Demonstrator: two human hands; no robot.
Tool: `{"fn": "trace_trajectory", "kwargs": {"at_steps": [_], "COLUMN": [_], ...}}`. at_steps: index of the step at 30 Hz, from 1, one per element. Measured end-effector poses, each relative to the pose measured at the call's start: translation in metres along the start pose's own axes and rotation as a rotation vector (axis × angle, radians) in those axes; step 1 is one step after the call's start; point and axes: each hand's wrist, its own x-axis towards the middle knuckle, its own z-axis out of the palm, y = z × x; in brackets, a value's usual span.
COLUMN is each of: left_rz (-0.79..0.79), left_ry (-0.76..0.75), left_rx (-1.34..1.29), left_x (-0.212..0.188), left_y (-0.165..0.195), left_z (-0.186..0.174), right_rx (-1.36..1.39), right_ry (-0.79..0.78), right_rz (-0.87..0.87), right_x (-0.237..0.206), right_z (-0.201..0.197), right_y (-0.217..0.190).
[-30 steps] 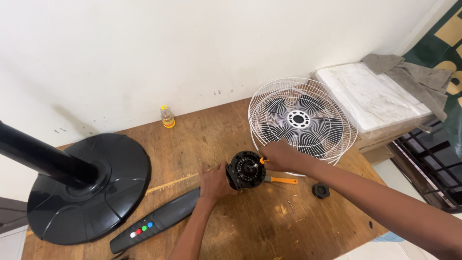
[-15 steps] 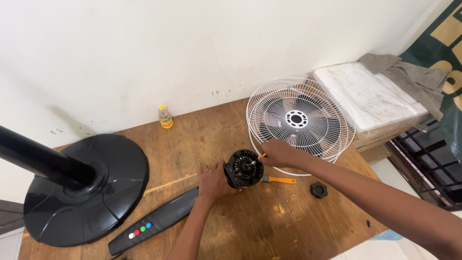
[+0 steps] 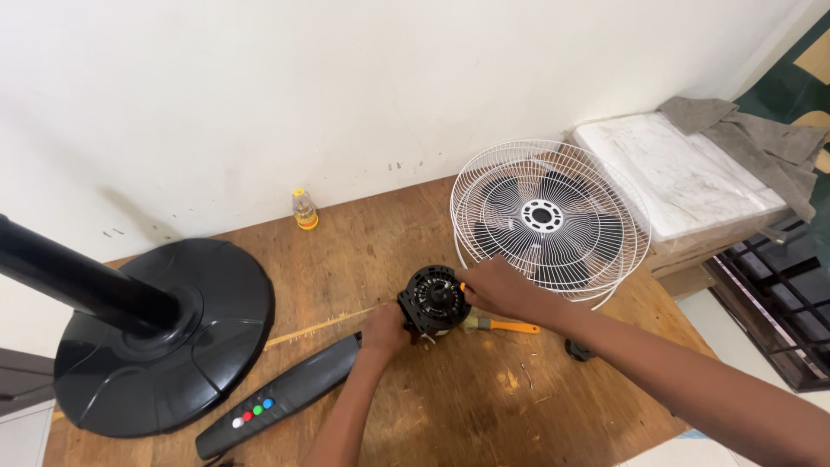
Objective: The person holds a pedestal fan motor housing on a wooden table and uses a screwdriver to work on the fan motor assembly, turning the screwdriver repeatedly on the motor while steadying the housing with the other hand. A detached fan blade and grill rest on the table beside the work.
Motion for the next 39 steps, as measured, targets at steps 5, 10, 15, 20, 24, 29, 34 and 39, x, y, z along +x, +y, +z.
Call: {"fn": "trace_trajectory", "kwargs": {"at_steps": [5, 10, 15, 20, 24, 29, 34, 39], "left_rz": [0.001, -0.036, -0.079, -0.079, -0.065, -0.085, -0.022, -0.015], "left_ry": [0.047, 0.053, 0.059, 0.051, 0.054, 0.030, 0.053, 0.074], "left_rx": [0.057, 0.070, 0.056, 0.085, 0.122, 0.141, 0.169, 0.116], "left_x": [-0.006, -0.010, -0.009, -0.010, -0.012, -0.015, -0.017, -0.016], "left_y": [-0.001, 0.003, 0.002, -0.001, -0.001, 0.005, 0.004, 0.003], "left_z": [0.001, 0.004, 0.006, 0.007, 0.008, 0.011, 0.014, 0.012], "right_rx": [0.172, 0.180, 0.091, -0.020, -0.202, -0.288, -0.186, -0.093], "right_ry": [0.007, -0.105, -0.176, 0.076, -0.056, -0.133, -0.222, -0.212], "right_rz": [0.238, 0.361, 0.267, -0.226, -0.105, 0.101, 0.116, -0.009], "right_x": [0.018, 0.024, 0.017, 0.005, 0.017, 0.028, 0.026, 0.017], "right_z": [0.003, -0.012, -0.028, -0.030, -0.018, -0.017, -0.028, -0.025], "right_y": [0.006, 0.008, 0.004, 0.001, -0.007, -0.013, -0.017, -0.008]}}
